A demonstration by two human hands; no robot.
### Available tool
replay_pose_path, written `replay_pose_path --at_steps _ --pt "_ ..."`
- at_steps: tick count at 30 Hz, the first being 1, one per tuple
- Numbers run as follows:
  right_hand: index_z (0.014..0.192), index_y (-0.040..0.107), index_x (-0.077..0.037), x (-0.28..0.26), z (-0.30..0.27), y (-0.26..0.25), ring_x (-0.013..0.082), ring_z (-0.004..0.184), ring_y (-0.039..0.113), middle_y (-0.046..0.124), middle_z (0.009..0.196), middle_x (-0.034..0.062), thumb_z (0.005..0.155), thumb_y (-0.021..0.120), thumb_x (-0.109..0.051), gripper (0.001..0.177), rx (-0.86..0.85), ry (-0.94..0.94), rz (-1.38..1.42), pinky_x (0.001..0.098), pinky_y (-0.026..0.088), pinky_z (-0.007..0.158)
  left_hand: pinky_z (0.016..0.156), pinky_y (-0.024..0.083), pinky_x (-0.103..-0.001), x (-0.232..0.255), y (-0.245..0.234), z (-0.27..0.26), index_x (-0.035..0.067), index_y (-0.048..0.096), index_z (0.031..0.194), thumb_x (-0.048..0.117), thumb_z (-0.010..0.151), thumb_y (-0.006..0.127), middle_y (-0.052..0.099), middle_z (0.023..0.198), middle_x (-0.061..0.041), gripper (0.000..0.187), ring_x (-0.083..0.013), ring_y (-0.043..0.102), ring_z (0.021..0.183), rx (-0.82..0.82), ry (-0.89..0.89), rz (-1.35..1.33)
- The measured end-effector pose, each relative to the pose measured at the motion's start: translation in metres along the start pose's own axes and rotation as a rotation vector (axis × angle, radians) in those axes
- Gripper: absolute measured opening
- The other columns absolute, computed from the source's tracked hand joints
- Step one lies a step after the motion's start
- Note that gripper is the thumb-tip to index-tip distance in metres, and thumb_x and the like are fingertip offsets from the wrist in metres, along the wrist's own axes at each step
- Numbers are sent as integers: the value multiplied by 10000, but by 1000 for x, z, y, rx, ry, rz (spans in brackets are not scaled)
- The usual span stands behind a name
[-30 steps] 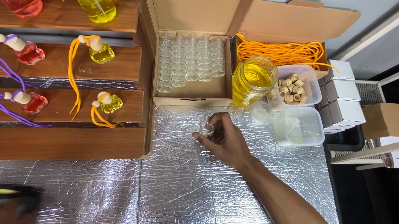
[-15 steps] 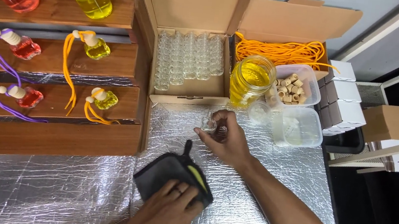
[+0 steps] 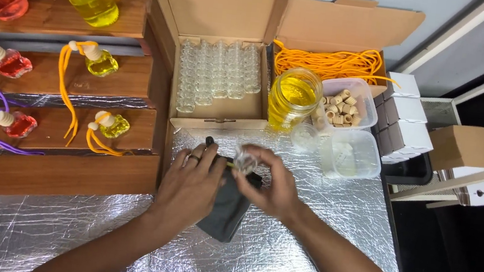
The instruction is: The person assembles a small cardboard box, places a perfume bottle inside, and then cleans a glass bottle using a cloth.
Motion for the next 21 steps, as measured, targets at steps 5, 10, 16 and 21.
replay_pose_path --at_steps 5,10,16,21 --pt "1227 582 43 -16 -19 20 260 570 736 761 811 153 830 791 -47 458 -158 190 166 355 588 522 692 557 -456 -23 45 -9 117 563 1323 250 959 572 638 992 -121 388 -365 725 842 -231 -140 55" --pt "1363 512 -42 -11 2 21 252 516 697 728 815 193 957 631 -135 433 -187 524 91 348 586 477 590 604 -480 -31 46 2 15 496 1296 236 983 578 663 851 -170 392 -413 755 727 -328 -378 -32" --pt "1366 480 -64 19 14 7 235 512 676 697 852 228 1002 595 -217 411 -159 685 -40 302 569 470 546 600 -478 -36 48 0 -38 586 1150 349 1041 484 687 728 -206 415 -403 753 662 -492 -402 -178" --pt "1329 532 -64 14 22 3 408 700 767 705 1044 271 985 617 -181 374 -207 553 -153 461 633 559 564 600 -478 -30 40 -13 -4 670 995 346 1036 461 701 720 -186 410 -382 754 687 -619 -334 -227"
Point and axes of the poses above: each hand's wrist, its own z-axis towards the middle knuckle, its own y-axis out of the palm, x = y × z, the point moved 7 cm from there along z, towards the middle knuckle
